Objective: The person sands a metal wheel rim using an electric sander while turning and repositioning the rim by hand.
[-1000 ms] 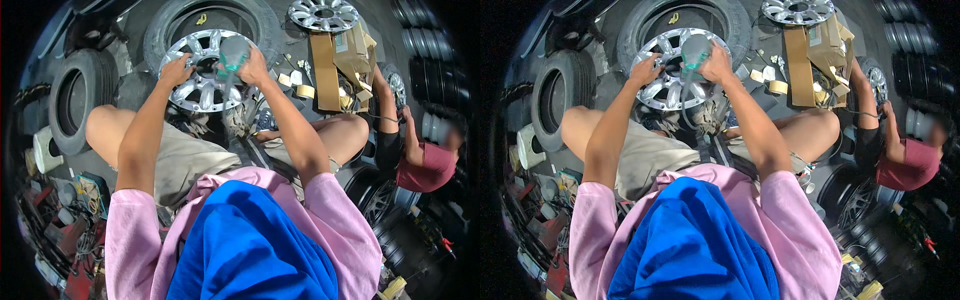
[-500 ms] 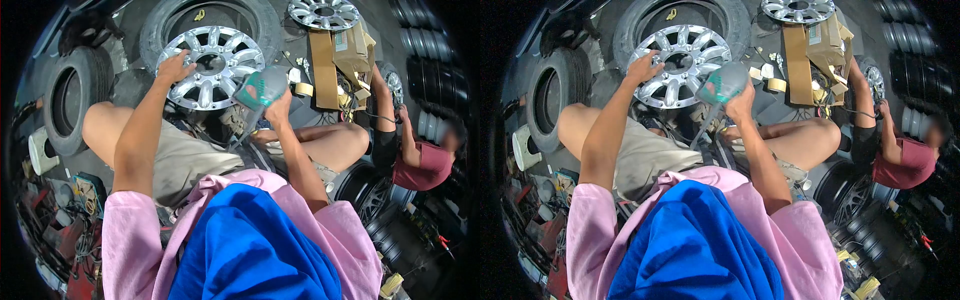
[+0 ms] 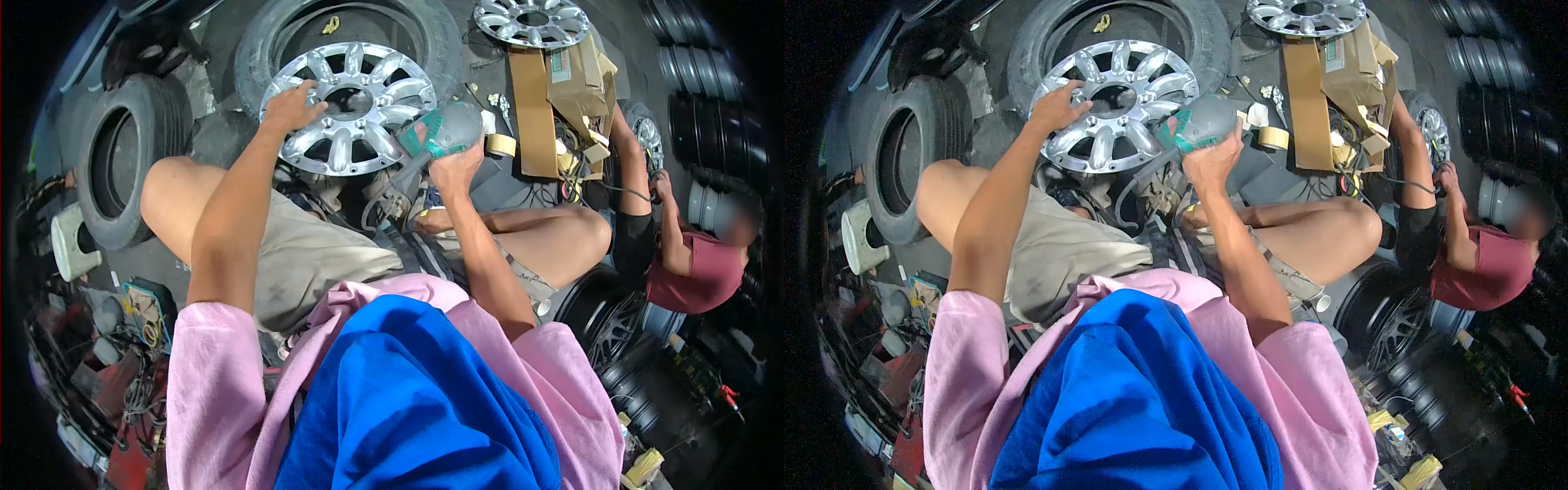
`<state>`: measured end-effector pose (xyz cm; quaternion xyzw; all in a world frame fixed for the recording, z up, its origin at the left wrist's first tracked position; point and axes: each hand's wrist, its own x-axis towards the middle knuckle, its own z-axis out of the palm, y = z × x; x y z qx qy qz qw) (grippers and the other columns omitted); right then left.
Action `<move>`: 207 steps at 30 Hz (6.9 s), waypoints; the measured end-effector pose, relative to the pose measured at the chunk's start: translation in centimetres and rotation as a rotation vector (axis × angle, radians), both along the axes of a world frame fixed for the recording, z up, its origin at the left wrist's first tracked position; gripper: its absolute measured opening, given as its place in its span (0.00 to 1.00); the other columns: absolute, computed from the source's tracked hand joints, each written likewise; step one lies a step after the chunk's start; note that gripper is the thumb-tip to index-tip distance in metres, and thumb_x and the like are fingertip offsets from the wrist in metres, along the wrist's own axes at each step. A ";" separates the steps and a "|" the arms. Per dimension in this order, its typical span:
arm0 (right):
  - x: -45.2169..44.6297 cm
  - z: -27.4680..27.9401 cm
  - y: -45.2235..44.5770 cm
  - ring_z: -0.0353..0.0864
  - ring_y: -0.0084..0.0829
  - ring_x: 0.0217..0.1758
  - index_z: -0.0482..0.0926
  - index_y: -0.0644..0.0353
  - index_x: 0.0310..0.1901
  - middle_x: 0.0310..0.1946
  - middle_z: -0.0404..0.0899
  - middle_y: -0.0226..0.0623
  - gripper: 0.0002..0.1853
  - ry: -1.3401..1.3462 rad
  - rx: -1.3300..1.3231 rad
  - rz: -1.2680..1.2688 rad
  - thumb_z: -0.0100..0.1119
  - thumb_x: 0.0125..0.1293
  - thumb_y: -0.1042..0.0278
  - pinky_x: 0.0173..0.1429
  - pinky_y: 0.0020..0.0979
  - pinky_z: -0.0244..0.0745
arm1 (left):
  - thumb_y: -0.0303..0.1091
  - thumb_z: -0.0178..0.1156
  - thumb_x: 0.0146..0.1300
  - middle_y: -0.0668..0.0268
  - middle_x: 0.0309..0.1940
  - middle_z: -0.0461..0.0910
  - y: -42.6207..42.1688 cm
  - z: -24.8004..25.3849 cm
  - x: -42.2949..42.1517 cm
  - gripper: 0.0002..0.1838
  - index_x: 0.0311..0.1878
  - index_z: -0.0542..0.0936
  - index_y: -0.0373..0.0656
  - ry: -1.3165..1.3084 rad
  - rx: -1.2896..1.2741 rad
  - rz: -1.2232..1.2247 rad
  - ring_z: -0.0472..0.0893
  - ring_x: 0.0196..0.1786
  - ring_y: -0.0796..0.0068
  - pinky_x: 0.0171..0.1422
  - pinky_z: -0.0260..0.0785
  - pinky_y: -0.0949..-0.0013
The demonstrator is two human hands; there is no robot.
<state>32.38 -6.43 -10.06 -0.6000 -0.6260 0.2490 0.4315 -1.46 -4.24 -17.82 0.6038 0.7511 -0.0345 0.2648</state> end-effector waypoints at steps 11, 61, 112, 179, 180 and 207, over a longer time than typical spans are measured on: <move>1.7 -0.5 0.8 0.84 0.59 0.54 0.85 0.65 0.54 0.52 0.82 0.52 0.40 -0.129 0.125 -0.118 0.86 0.48 0.42 0.58 0.55 0.76 | 0.57 0.70 0.68 0.50 0.65 0.80 0.1 -1.2 1.7 0.33 0.72 0.76 0.57 0.157 0.141 -0.005 0.76 0.73 0.45 0.73 0.69 0.36; 3.6 -1.3 11.9 0.89 0.47 0.56 0.83 0.65 0.58 0.51 0.89 0.50 0.46 -0.220 -0.234 0.300 0.87 0.46 0.36 0.63 0.44 0.80 | 0.61 0.68 0.68 0.53 0.70 0.77 3.5 0.6 -2.1 0.33 0.62 0.86 0.42 0.186 0.087 -0.098 0.77 0.73 0.50 0.76 0.72 0.46; -3.1 3.0 13.2 0.79 0.50 0.62 0.88 0.47 0.58 0.54 0.80 0.44 0.37 -0.839 0.054 0.601 0.80 0.49 0.34 0.60 0.56 0.72 | 0.58 0.57 0.77 0.49 0.34 0.90 -4.0 1.7 4.1 0.30 0.37 0.92 0.38 -0.025 0.314 0.191 0.91 0.40 0.47 0.50 0.84 0.49; 0.4 0.0 8.8 0.81 0.51 0.51 0.89 0.60 0.45 0.45 0.84 0.45 0.32 -0.341 0.234 0.330 0.83 0.53 0.37 0.59 0.50 0.74 | 0.54 0.60 0.74 0.41 0.40 0.89 -3.5 1.9 3.9 0.27 0.41 0.92 0.35 0.005 0.203 0.168 0.90 0.47 0.39 0.57 0.83 0.44; -0.3 -0.8 9.1 0.81 0.51 0.51 0.89 0.60 0.45 0.45 0.84 0.45 0.32 -0.335 0.228 0.321 0.83 0.53 0.37 0.59 0.50 0.74 | 0.54 0.60 0.74 0.41 0.41 0.89 -3.6 1.9 3.9 0.28 0.41 0.91 0.35 0.015 0.201 0.164 0.90 0.47 0.39 0.57 0.82 0.44; 5.3 -3.3 6.1 0.83 0.43 0.57 0.79 0.63 0.59 0.52 0.82 0.44 0.43 -0.182 0.041 -0.036 0.91 0.47 0.47 0.63 0.44 0.77 | 0.56 0.59 0.75 0.37 0.41 0.87 -3.1 1.1 3.8 0.29 0.43 0.91 0.34 0.042 0.203 0.121 0.88 0.49 0.35 0.59 0.80 0.43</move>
